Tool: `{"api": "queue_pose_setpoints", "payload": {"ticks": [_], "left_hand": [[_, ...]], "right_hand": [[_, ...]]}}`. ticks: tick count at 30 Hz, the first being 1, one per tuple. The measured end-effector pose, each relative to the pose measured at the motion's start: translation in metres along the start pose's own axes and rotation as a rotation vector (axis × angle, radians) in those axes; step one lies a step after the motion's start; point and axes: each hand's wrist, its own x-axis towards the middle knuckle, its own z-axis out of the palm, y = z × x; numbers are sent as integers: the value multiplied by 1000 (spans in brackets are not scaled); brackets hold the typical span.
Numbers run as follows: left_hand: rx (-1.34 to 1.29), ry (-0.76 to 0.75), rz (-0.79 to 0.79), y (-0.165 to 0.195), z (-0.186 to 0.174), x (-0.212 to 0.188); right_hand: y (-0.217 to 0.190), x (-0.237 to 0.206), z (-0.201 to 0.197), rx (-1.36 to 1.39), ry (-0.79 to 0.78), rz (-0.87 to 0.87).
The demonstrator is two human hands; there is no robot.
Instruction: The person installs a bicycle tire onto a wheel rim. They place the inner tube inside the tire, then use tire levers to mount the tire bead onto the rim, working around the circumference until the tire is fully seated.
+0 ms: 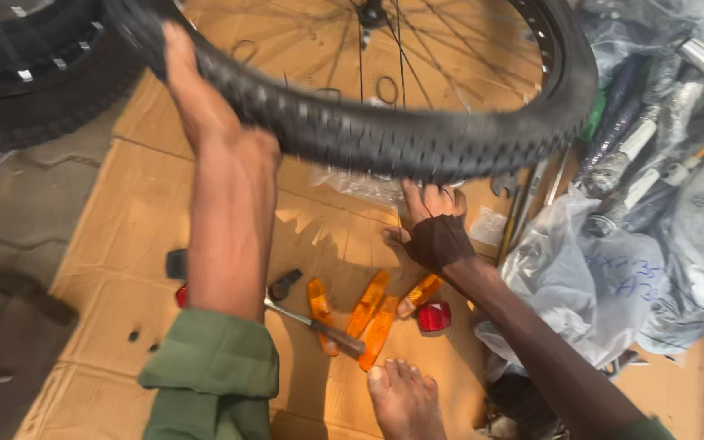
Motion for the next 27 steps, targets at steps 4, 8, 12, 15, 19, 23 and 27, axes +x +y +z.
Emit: {"api": "queue_pose_setpoints", "payload": {"ticks": [4,8,12,15,19,23,27], "left_hand": [[8,16,-26,-30,12,62],[44,18,-69,-63,14,94],[119,-56,-163,-66,-14,110],[154,-21,-188,-51,-23,106],[379,160,-119,-46,-15,77],[519,274,-61,-40,3,48],[716,343,67,-41,26,28]], "right_hand": [[10,27,-6,-16,55,1],[38,23,-14,0,-132,7],[80,15,-10,102,-227,233],[137,-3,-39,-13,151,131],[210,18,-73,-391,6,235],[245,45,-70,-622,-464,240],[253,65,-59,-519,-776,288]]}}
